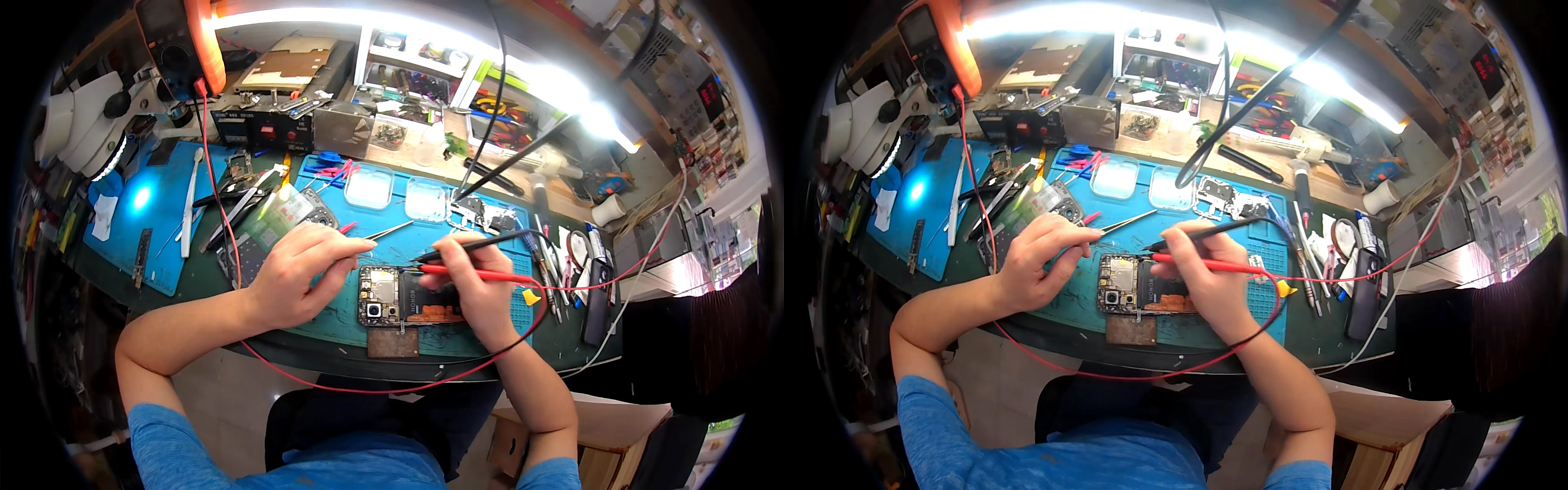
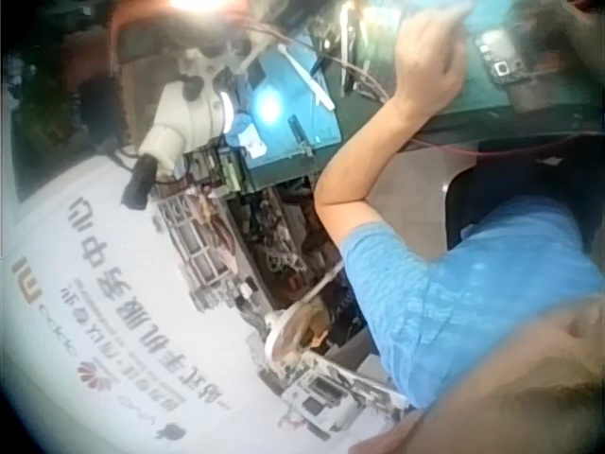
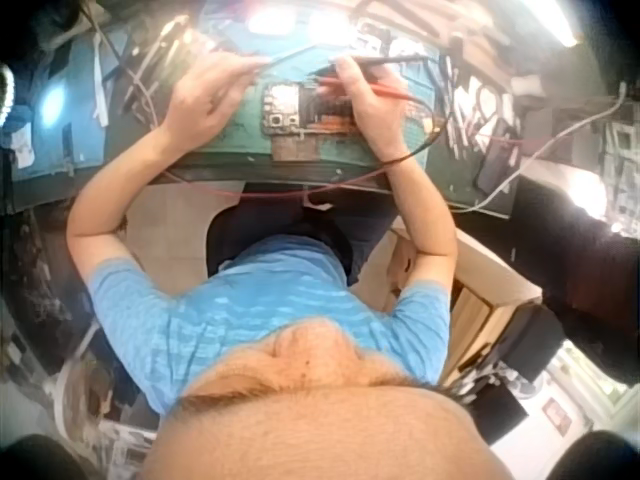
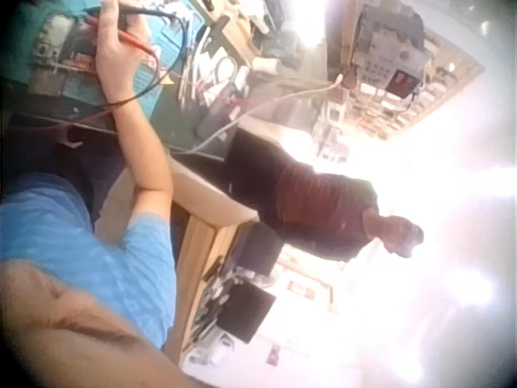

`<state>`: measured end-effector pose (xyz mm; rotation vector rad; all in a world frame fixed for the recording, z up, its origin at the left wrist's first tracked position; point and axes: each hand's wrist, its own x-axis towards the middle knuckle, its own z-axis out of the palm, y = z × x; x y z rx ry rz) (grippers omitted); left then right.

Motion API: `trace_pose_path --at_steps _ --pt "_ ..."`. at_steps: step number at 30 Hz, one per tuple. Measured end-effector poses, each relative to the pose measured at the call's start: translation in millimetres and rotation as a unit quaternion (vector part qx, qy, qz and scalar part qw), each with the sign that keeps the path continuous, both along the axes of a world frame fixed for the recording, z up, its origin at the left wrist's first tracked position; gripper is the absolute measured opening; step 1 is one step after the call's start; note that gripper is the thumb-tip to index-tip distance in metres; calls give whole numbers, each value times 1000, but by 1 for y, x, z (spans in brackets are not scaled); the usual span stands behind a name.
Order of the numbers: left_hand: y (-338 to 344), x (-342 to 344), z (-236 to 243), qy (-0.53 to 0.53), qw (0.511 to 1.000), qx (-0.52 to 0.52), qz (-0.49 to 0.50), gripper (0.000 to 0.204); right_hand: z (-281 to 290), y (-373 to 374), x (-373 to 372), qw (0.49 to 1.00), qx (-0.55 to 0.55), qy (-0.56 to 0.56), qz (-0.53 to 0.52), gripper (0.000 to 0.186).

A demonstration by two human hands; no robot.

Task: The person uses multimeter probes to test points on a disassembled smartphone motherboard and battery. They then remove the battery from the phone chassis and scrape the battery surface with a small tool.

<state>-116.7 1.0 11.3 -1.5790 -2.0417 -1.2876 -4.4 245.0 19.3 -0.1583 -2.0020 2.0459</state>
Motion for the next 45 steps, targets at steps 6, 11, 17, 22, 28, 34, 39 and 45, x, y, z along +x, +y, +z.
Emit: trace_pose_path --at_steps 6,11,17,22,28,34,39,45 --pt "-6 2 -3 79 997 -1 14 37 48 15 81 863 436 244 -78 3" --pt "2 7 2 136 989 -65 -6 41 -8 8 202 745 634 179 107 18" --pt "43 36 17 22 960 -279 -24 78 -52 12 233 687 707 -116 123 50" --pt "82 40 29 49 911 -408 -18 90 -25 4 218 804 587 8 90 41" --pt "112 16 50 -85 861 -495 -77 81 2 14 141 874 469 28 -122 24" --pt "106 -4 70 -262 846 -448 -126 47 -4 11 104 894 423 19 -148 22" --pt "64 25 65 -570 796 -172 -106 53 0 -16 101 997 66 -7 -44 31" --pt "-20 95 34 -712 651 254 -64 50 16 -39 95 967 240 47 -65 31"
